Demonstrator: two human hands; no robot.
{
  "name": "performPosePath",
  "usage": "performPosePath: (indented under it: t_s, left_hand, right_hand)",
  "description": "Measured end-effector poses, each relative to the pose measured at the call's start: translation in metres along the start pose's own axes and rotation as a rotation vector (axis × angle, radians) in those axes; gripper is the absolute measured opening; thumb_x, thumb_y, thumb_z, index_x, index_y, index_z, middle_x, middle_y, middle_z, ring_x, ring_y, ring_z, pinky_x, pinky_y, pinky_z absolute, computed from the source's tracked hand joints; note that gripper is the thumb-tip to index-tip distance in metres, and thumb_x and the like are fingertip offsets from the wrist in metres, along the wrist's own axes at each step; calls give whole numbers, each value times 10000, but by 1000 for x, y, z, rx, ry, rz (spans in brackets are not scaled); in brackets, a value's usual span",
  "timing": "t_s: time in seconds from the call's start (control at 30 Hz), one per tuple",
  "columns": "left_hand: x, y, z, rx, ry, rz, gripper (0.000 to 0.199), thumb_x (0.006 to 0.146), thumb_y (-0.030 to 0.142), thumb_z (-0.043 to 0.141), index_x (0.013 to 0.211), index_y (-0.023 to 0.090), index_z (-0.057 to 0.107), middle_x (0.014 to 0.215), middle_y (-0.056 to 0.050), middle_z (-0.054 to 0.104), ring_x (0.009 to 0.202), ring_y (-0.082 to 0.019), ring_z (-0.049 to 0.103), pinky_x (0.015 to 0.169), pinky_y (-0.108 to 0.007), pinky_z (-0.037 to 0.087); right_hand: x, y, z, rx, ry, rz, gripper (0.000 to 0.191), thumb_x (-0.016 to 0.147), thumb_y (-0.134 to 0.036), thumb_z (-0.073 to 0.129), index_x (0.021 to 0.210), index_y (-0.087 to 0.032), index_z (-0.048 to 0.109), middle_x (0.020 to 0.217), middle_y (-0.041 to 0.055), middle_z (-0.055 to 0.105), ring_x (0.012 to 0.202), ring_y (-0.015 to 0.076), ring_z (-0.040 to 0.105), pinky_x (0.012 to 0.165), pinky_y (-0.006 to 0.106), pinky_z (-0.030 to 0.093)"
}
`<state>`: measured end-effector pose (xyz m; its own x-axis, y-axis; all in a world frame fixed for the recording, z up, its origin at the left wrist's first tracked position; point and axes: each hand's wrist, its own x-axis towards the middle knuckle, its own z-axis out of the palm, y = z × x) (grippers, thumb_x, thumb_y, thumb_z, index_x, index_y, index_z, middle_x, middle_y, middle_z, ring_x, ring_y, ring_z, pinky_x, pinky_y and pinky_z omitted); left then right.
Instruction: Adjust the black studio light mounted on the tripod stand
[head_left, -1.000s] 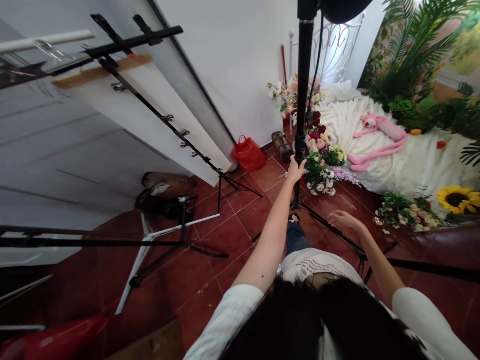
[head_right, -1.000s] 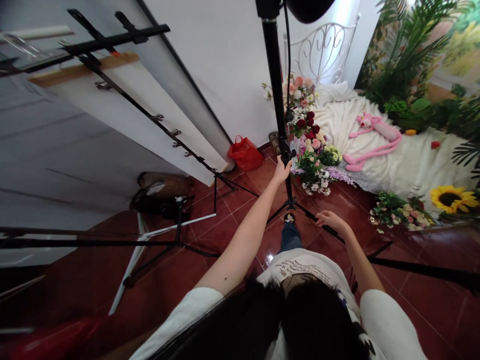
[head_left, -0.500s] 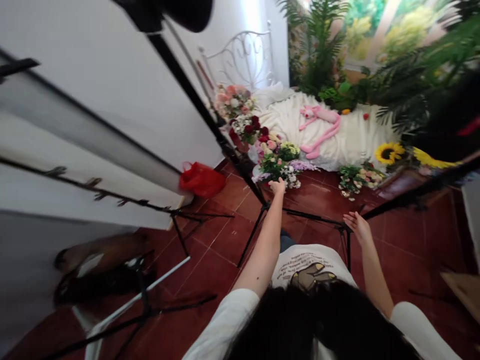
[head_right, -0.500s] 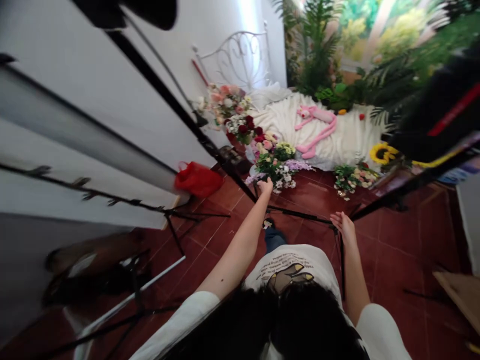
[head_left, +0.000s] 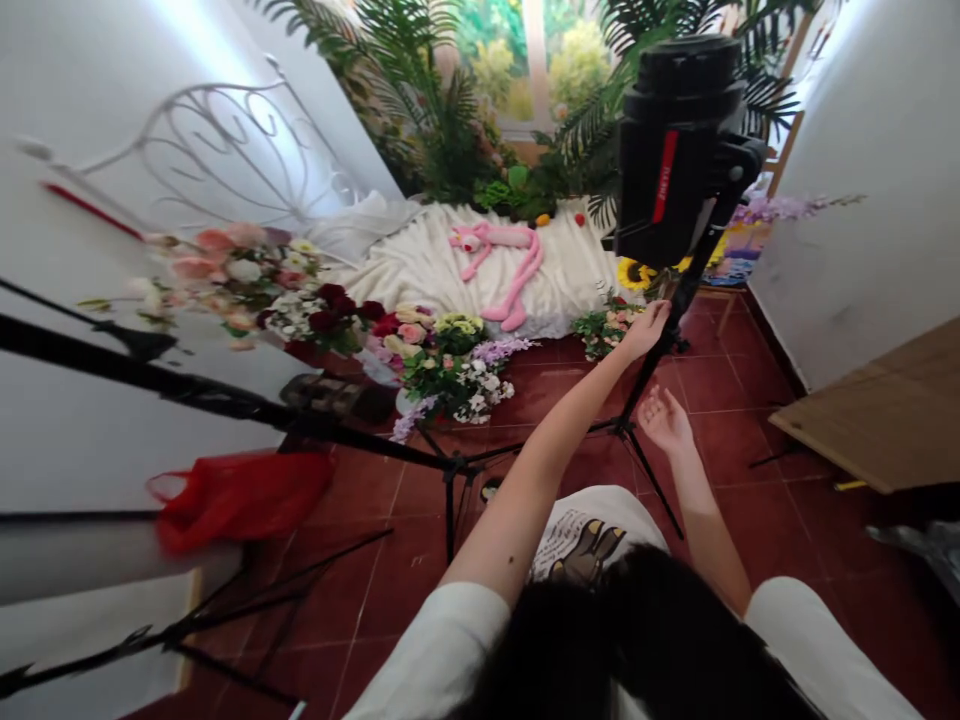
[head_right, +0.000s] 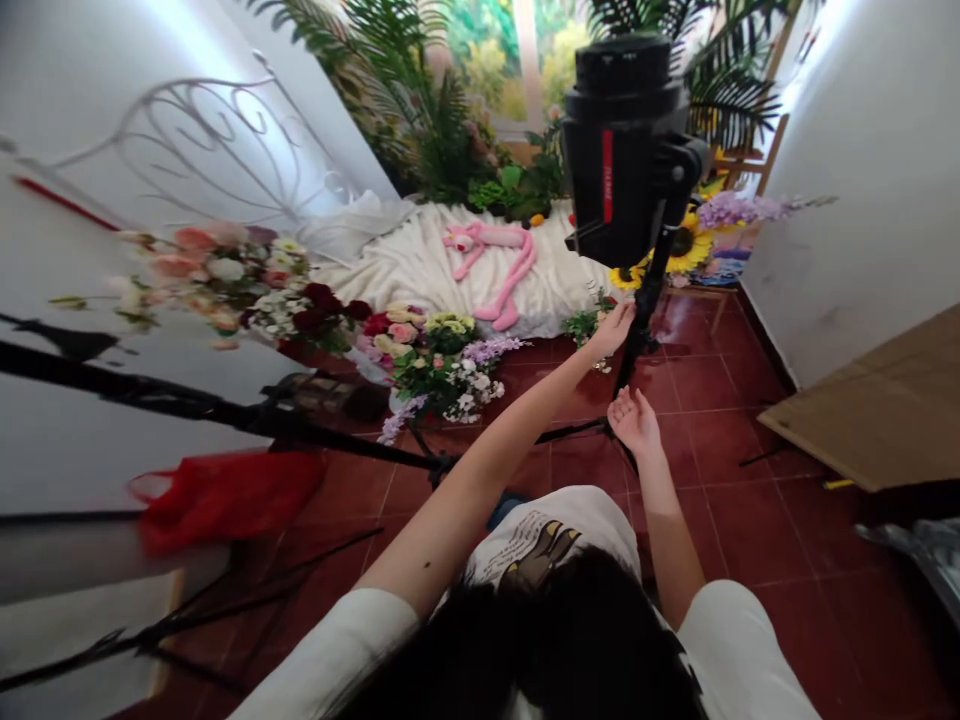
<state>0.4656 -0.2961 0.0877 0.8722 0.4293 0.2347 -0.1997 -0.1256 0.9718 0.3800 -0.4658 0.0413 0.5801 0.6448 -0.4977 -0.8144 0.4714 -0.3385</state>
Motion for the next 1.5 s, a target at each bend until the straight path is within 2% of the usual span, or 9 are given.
performPosePath:
  t_s: [0.1,0.3,0.57,0.7,0.83,1.0,1.27,1.4,1.5]
  left_hand:
    - [-7,1,14,-22,-23,-25,300,1032,352,401,943,159,614,839,-43,642,823,-143,595,917,-298,504]
    - [-9,-4,11,-175,-19,-126,502,966,607,428,899,159,645,859,-56,678,891,-154,643,934,-298,519]
    - [-12,-6,19,-125,71,-125,514,1010,561,338,1017,153,651,1091,-92,694,1126,-151,622,1102,-289,429]
    - [-14,-18,15,-71,47,-78,520,1024,552,273,1068,180,634,1130,-88,679,1085,-147,634,1079,-300,454]
    - [-42,-45,-14,103,-10,-155,462,1018,523,323,918,201,639,995,-73,680,1025,-185,646,1054,-374,478]
    - [-67,-58,-40,209,-24,-194,252,946,420,541,1020,194,623,1156,-109,663,1097,-195,637,1048,-375,478]
    - [-25,1,6,60,-110,0,582,852,446,700,1343,215,490,1327,-108,612,1312,-247,552,1138,-417,420]
    - [-18,5,16,56,-99,9,635,836,454,712,1374,216,473,1281,-100,628,1256,-240,587,1122,-419,435]
    - [-15,-2,19,51,-88,17,610,852,442,691,1379,225,474,1248,-90,643,1211,-224,612,1105,-411,451]
  right_hand:
    - [0,-22,11,162,-165,-12,209,994,-219,497,867,-244,661,717,-65,713,633,50,676,645,150,569]
    - [18,-63,36,311,-347,21,188,1003,-266,486,891,-235,634,748,-56,716,612,45,649,568,132,552]
    - [39,-81,43,110,-283,69,211,957,-267,568,756,-203,573,560,-62,626,412,36,496,372,111,419]
    - [34,-85,53,-76,-126,-67,159,938,-250,585,793,-188,602,559,-54,624,375,20,442,338,87,389]
    - [34,-81,58,-184,-27,-180,139,890,-211,645,767,-192,582,621,-31,680,389,13,449,352,76,410]
    - [46,-55,52,-545,155,-582,119,798,-189,724,787,-193,606,674,-14,729,424,32,516,410,109,449]
    - [50,-50,38,-1009,275,-860,139,794,-262,652,920,-221,609,726,-21,701,511,117,583,610,266,546]
    - [38,-59,34,-1130,281,-1035,268,756,-302,712,991,-237,600,807,-3,690,673,157,613,778,314,547]
    - [29,-64,40,-1212,237,-1153,169,834,-324,623,974,-229,628,916,36,682,729,164,604,811,332,532]
